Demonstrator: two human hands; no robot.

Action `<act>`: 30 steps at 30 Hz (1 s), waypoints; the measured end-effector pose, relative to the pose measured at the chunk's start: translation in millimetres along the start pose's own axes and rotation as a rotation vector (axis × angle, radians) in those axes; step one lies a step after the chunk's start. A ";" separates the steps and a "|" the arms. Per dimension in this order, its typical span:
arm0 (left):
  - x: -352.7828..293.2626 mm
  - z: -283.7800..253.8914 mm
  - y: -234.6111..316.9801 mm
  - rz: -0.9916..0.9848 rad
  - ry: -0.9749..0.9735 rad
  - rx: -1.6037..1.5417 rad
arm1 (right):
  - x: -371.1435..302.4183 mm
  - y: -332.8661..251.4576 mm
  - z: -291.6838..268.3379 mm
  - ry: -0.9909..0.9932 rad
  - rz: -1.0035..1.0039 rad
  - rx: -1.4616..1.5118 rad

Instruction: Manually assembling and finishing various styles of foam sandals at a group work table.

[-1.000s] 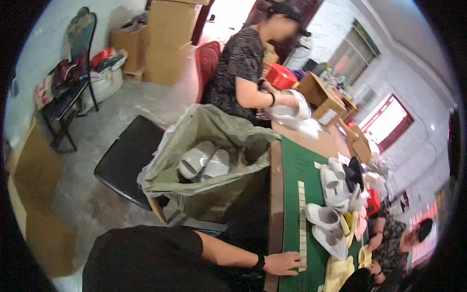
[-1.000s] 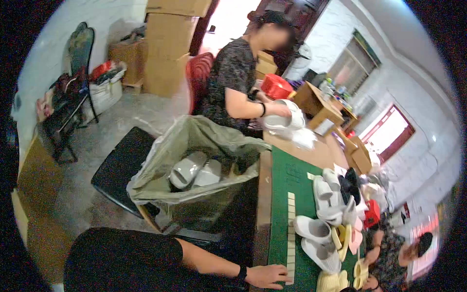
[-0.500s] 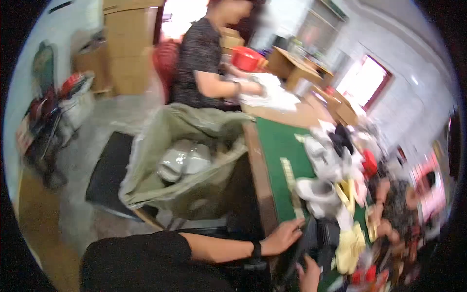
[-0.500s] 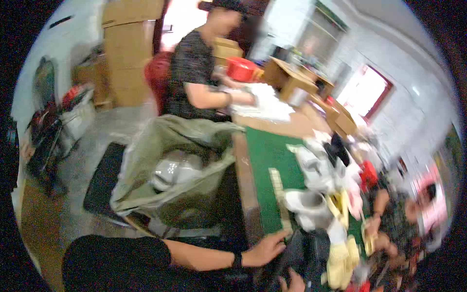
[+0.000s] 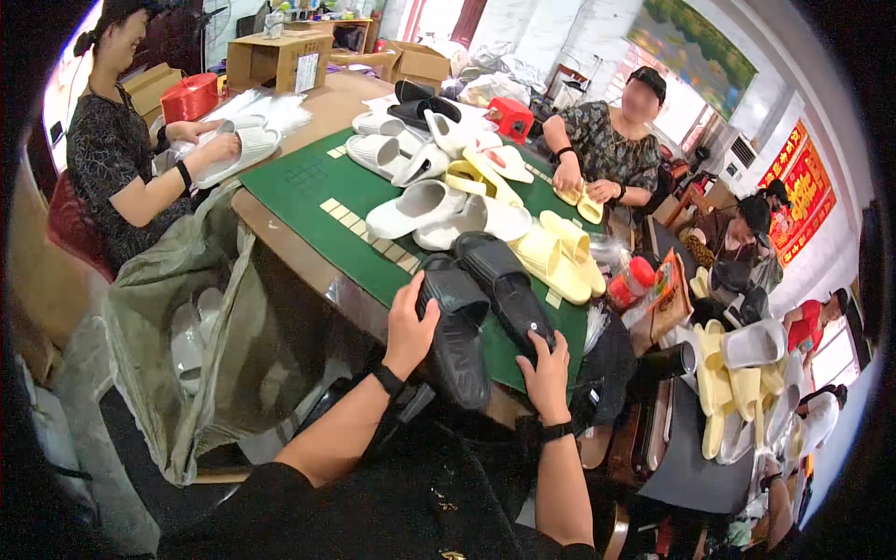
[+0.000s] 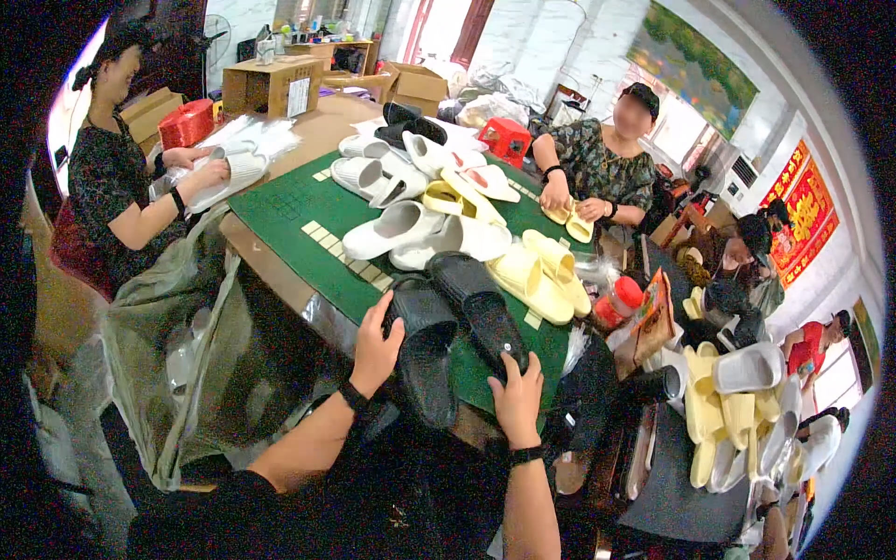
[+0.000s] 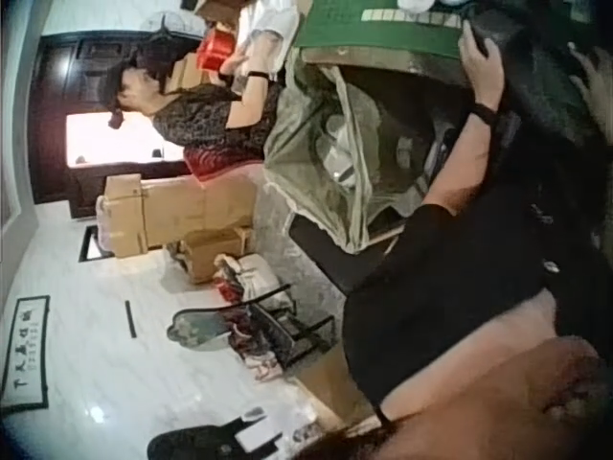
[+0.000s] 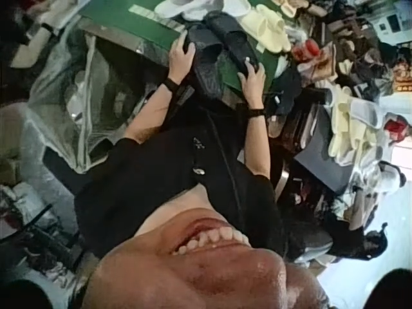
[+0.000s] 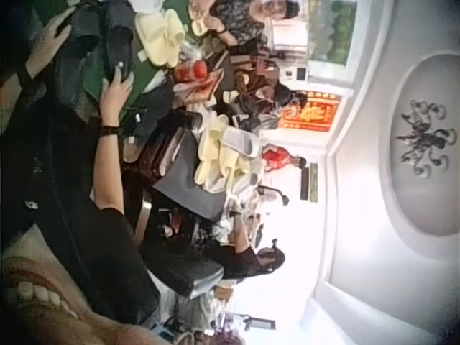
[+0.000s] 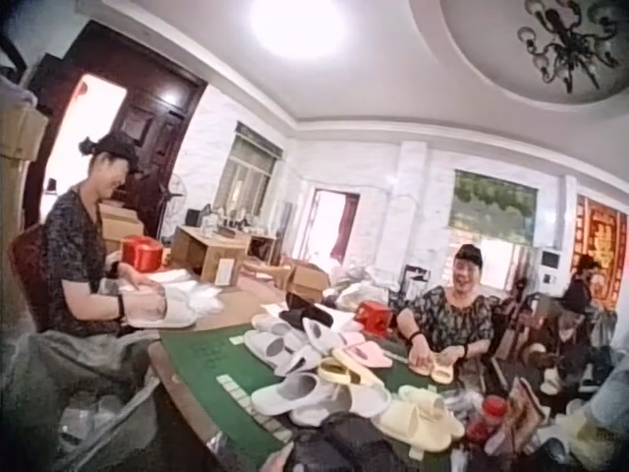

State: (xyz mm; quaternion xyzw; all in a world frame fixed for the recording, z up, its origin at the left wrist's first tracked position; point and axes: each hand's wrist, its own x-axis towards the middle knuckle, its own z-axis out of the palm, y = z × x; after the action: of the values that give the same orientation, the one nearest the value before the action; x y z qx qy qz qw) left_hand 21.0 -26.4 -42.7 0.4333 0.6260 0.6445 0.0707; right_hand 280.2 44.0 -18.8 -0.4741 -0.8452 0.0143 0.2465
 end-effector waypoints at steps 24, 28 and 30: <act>-5.4 8.5 2.4 0.274 -0.089 0.268 | -6.5 6.9 -3.6 -0.020 0.154 0.628; -5.0 0.3 7.6 0.384 0.012 0.356 | -6.7 0.1 -6.1 0.036 0.203 0.689; -5.4 -2.7 19.5 0.587 -0.009 0.345 | -7.8 3.2 -5.3 0.051 0.206 0.704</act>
State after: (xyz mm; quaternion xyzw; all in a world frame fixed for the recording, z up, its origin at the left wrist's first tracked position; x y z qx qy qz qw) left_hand 31.3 -35.9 -27.8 0.6034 0.5740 0.5200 -0.1896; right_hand 288.4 38.4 -18.1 -0.4431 -0.7299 0.3169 0.4129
